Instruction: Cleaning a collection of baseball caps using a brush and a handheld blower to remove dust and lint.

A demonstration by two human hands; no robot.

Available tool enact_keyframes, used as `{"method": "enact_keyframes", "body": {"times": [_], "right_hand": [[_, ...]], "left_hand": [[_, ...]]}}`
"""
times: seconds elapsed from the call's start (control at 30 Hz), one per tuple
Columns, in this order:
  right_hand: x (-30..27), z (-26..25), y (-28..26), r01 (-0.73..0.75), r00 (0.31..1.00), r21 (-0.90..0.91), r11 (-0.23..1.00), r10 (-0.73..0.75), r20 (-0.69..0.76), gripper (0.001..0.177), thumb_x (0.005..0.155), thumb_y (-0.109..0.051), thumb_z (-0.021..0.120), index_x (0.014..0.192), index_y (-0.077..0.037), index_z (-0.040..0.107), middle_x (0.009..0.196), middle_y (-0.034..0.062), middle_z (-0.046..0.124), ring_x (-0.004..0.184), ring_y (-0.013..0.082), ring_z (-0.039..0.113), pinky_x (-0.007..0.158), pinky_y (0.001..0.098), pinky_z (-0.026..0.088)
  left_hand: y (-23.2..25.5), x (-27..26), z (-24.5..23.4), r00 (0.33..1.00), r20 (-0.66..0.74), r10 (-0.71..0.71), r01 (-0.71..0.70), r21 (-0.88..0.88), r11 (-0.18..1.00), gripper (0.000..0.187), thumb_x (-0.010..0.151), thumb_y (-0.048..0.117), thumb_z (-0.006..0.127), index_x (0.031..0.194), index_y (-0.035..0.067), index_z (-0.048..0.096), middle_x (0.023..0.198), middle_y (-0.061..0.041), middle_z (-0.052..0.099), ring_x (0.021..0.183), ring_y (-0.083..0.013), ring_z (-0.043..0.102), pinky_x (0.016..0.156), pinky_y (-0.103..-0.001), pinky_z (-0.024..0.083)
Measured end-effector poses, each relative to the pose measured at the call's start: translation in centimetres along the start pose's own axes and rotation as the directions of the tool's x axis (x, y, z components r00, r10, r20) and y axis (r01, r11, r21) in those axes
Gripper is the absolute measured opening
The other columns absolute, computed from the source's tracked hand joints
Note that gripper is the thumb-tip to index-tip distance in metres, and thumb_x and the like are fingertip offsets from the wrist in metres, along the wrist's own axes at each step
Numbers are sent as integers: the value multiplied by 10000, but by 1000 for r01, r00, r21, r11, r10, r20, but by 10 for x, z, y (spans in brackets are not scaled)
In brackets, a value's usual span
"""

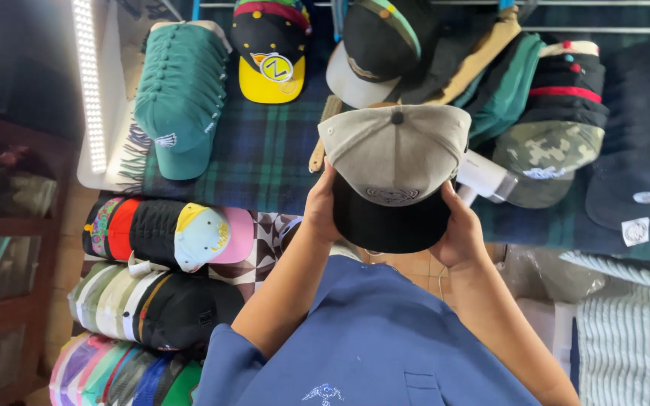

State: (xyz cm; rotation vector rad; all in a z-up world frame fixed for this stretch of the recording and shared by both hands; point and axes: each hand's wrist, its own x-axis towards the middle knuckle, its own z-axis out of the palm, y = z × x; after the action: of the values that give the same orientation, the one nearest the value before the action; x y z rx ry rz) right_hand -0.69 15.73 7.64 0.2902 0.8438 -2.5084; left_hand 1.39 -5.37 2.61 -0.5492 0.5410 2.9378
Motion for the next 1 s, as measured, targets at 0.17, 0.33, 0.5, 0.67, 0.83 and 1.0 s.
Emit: {"method": "enact_keyframes", "body": {"times": [0.17,0.33,0.5,0.67,0.83,1.0], "right_hand": [[66,1,33,-24,994,-75,997,16,-109,236,1016,-241,659,1048,-17,723,917,169,755,791,297,786,714,416,659],[142,40,54,-184,982,-140,973,176,-69,167,1003,-93,602,1134,-28,681,883,118,712,767,290,771,698,434,656],[225,85,103,-299,954,-327,897,271,-129,297,970,-9,571,1241,-80,668,1004,76,711,911,281,746,809,526,625],[342,53,180,-362,930,-365,858,306,-202,357,995,-26,594,1339,-121,621,1204,83,681,1119,307,680,940,562,574],[406,67,229,-453,886,-509,732,307,-346,642,1025,-133,646,1588,-128,338,1526,129,472,1419,358,479,1105,573,470],[441,66,253,-481,861,-728,488,109,-496,646,1019,-265,695,1548,-54,391,1447,228,481,1384,419,482,1019,599,516]], "left_hand": [[53,22,-26,994,-83,65,-65,5,998,508,980,507,642,1186,54,743,1065,-205,758,937,-327,752,912,-426,599],[126,61,-62,986,-139,91,-90,11,996,565,979,570,597,1206,71,736,1065,-193,762,937,-319,762,871,-426,627],[209,101,-91,928,-323,188,-150,138,979,435,982,459,660,1212,95,729,1032,-166,759,917,-309,760,809,-441,648],[252,143,-165,874,-394,285,-182,278,943,365,988,312,692,1311,143,686,1155,-121,741,1040,-279,724,899,-446,612],[268,175,-209,779,-519,351,-17,543,840,591,984,125,689,1536,179,486,1474,-192,563,1311,-369,577,976,-506,561],[290,216,-223,730,-481,486,176,819,546,578,946,220,717,1497,226,542,1474,-130,578,1362,-294,541,1103,-425,495]]}}
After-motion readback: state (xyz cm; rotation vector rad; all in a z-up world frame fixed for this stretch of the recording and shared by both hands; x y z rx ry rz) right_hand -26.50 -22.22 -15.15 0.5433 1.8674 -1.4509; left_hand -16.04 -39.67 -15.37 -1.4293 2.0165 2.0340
